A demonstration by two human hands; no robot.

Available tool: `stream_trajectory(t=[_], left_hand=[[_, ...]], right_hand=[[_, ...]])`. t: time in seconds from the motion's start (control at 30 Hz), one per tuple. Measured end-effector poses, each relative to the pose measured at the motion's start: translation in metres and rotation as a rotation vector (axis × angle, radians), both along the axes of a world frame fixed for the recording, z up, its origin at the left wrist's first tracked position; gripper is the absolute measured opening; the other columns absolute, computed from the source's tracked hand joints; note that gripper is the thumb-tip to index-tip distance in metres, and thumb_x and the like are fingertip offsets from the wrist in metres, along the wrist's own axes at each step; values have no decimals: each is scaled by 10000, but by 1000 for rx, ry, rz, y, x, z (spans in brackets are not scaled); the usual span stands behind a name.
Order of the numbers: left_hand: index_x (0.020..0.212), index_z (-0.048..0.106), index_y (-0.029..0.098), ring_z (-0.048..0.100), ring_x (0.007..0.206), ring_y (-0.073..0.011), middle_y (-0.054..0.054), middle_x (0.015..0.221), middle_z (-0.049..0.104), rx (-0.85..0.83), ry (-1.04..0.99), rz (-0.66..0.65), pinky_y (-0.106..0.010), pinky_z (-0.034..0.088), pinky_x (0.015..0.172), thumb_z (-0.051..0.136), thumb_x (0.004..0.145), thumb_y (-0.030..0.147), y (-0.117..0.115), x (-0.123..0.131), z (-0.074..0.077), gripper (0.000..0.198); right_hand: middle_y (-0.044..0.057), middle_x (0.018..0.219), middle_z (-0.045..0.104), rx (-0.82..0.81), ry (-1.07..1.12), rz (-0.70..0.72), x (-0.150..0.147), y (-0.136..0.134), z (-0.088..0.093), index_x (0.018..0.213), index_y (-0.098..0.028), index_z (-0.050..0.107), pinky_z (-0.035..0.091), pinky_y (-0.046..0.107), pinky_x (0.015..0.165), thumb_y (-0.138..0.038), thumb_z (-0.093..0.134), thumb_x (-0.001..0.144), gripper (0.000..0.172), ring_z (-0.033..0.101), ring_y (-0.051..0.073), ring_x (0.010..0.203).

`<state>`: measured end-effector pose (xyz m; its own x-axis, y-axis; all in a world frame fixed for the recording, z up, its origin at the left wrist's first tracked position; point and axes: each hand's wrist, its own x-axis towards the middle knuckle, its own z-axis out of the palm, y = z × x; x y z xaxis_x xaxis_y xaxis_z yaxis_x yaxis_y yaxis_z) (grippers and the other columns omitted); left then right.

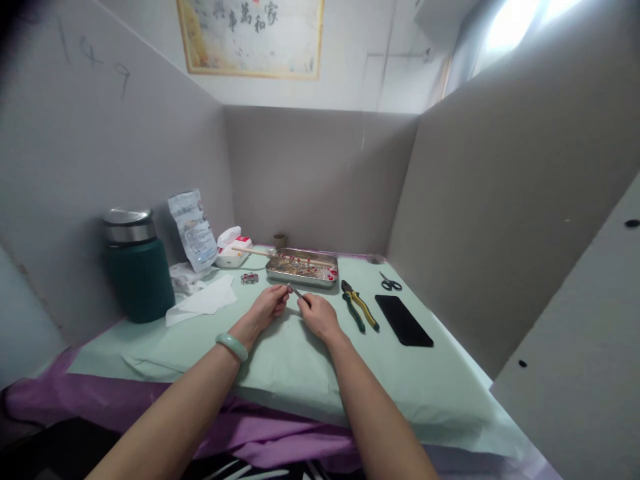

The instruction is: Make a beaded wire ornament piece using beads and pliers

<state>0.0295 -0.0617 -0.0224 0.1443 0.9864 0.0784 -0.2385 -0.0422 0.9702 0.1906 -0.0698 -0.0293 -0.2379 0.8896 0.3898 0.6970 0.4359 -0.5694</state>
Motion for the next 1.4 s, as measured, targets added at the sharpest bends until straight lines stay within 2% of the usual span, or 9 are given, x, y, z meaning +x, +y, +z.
stream_trajectory(t=[0.4, 0.7, 1.03, 1.17, 1.4], left_hand=[[706, 541, 158, 258, 379, -41, 70, 532, 375, 25, 145, 103, -208, 162, 386, 536, 783, 286, -3, 4, 4, 149], [652, 575, 167, 277, 364, -57, 72, 457, 369, 69, 291, 219, -214, 174, 392, 544, 768, 266, 7, 4, -5, 156], [733, 582, 155, 231, 370, -42, 69, 506, 372, 0, 166, 125, -209, 138, 389, 539, 802, 350, 1, 5, 0, 212], [731, 579, 157, 260, 386, -45, 73, 506, 365, 9, 179, 142, -206, 153, 391, 597, 768, 318, -1, 5, 2, 166], [760, 574, 168, 254, 383, -43, 74, 519, 367, -1, 151, 138, -204, 145, 386, 590, 788, 313, -2, 4, 4, 149]], right_hand=[[40, 857, 688, 38, -76, -24, 0, -1, 0, 876, -223, 682, 339, 246, 677, -329, 428, 905, 276, 581, 182, 819], [39, 838, 695, 38, -99, -66, -1, -1, -2, 891, -235, 698, 326, 250, 650, -334, 444, 893, 273, 587, 181, 777], [26, 775, 698, -34, -7, -80, -2, 0, 1, 831, -234, 709, 320, 244, 617, -338, 440, 877, 292, 579, 173, 709], [21, 748, 687, -42, 16, -68, -1, 0, 2, 804, -227, 705, 322, 243, 608, -343, 433, 869, 302, 572, 174, 698], [9, 704, 661, -51, 64, -27, 0, 2, -1, 772, -222, 690, 324, 238, 607, -360, 428, 861, 309, 554, 170, 685]])
